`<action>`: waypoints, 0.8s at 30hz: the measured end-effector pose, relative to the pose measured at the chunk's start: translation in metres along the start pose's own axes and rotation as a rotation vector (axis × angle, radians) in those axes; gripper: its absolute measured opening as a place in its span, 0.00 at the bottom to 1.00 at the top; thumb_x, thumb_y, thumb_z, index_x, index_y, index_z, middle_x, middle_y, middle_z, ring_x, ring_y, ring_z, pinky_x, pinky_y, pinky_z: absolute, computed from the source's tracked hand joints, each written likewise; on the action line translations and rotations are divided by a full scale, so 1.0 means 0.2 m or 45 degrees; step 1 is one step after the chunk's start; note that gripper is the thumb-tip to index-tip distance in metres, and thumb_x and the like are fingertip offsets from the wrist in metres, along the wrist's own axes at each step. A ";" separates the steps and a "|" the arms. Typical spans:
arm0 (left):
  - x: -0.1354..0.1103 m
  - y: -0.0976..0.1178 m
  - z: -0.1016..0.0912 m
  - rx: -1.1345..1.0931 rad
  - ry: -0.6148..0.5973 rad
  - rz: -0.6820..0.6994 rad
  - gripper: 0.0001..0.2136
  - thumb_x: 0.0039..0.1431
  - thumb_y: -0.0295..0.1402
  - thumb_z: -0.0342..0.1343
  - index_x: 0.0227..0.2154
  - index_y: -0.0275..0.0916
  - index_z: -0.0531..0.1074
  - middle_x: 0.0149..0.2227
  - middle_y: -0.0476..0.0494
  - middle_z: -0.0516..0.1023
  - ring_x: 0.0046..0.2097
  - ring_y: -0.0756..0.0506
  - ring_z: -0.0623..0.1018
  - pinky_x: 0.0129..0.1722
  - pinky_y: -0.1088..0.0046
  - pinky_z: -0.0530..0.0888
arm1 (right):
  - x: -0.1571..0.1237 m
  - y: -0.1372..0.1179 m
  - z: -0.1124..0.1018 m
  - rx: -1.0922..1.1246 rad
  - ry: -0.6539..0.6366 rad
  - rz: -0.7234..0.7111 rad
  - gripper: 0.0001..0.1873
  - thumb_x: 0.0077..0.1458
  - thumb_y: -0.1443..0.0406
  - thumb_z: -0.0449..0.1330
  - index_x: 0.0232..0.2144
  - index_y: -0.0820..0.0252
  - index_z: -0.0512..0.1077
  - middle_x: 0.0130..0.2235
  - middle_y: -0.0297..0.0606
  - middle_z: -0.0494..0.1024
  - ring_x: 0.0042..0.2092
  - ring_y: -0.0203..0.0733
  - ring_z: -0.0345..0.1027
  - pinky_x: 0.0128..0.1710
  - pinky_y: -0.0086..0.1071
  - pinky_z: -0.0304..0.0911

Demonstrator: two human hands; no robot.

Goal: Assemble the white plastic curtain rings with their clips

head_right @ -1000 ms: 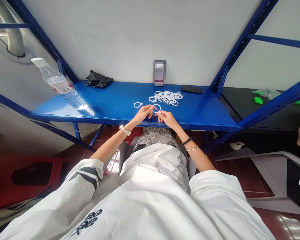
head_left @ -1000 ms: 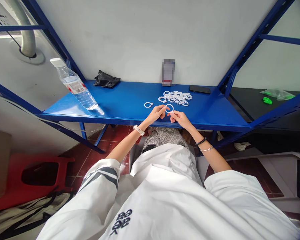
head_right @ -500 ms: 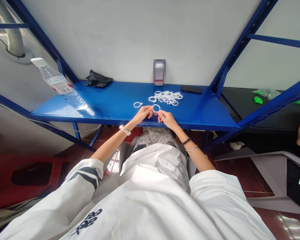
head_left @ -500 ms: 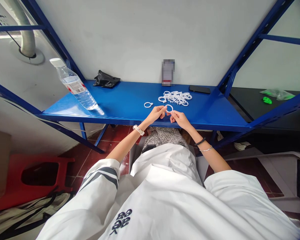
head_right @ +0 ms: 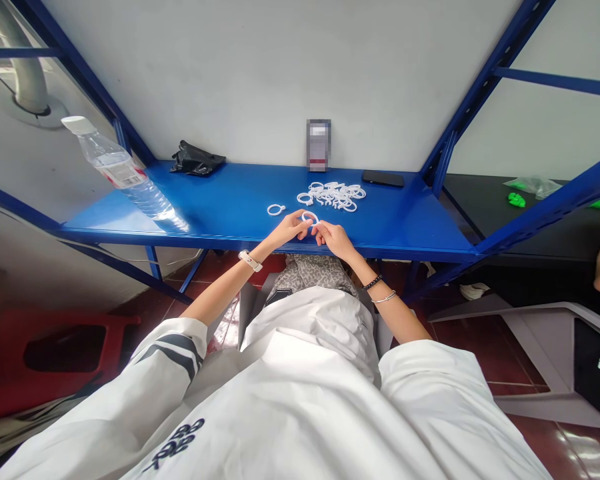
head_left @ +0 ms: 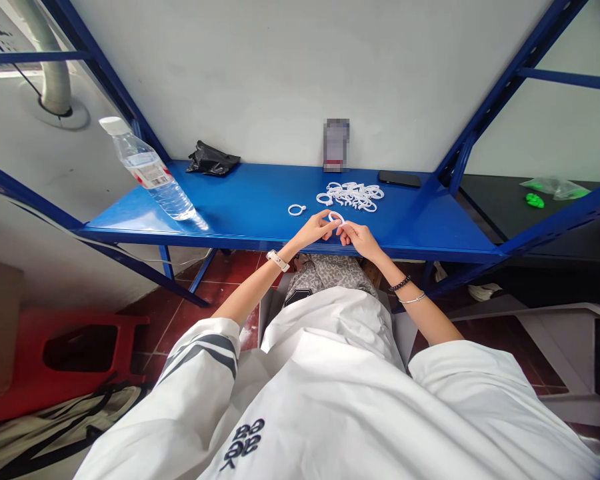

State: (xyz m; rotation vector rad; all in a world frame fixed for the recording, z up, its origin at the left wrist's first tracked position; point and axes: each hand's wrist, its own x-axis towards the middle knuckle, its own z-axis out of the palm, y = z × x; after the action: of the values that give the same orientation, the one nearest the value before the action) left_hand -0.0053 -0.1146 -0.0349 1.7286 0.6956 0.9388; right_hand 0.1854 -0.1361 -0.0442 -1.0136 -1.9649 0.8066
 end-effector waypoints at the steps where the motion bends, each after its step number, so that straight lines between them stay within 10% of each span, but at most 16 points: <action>1: 0.00 0.00 0.00 0.014 -0.019 0.010 0.27 0.58 0.54 0.56 0.47 0.33 0.67 0.18 0.54 0.67 0.21 0.54 0.64 0.23 0.80 0.62 | 0.00 0.00 0.00 -0.013 0.009 -0.009 0.33 0.62 0.38 0.44 0.30 0.59 0.69 0.22 0.35 0.73 0.25 0.37 0.65 0.31 0.31 0.62; 24: -0.01 0.01 -0.04 -0.117 -0.069 0.074 0.30 0.56 0.44 0.63 0.56 0.31 0.66 0.16 0.57 0.61 0.20 0.55 0.59 0.23 0.79 0.58 | 0.00 0.03 0.01 -0.184 0.098 -0.086 0.27 0.65 0.43 0.45 0.42 0.58 0.69 0.22 0.31 0.72 0.23 0.36 0.65 0.30 0.29 0.59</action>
State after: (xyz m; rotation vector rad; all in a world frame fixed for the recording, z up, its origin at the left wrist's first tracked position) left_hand -0.0133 -0.1133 -0.0319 1.6940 0.5609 0.9463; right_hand 0.1863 -0.1342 -0.0503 -1.0404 -2.0022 0.5867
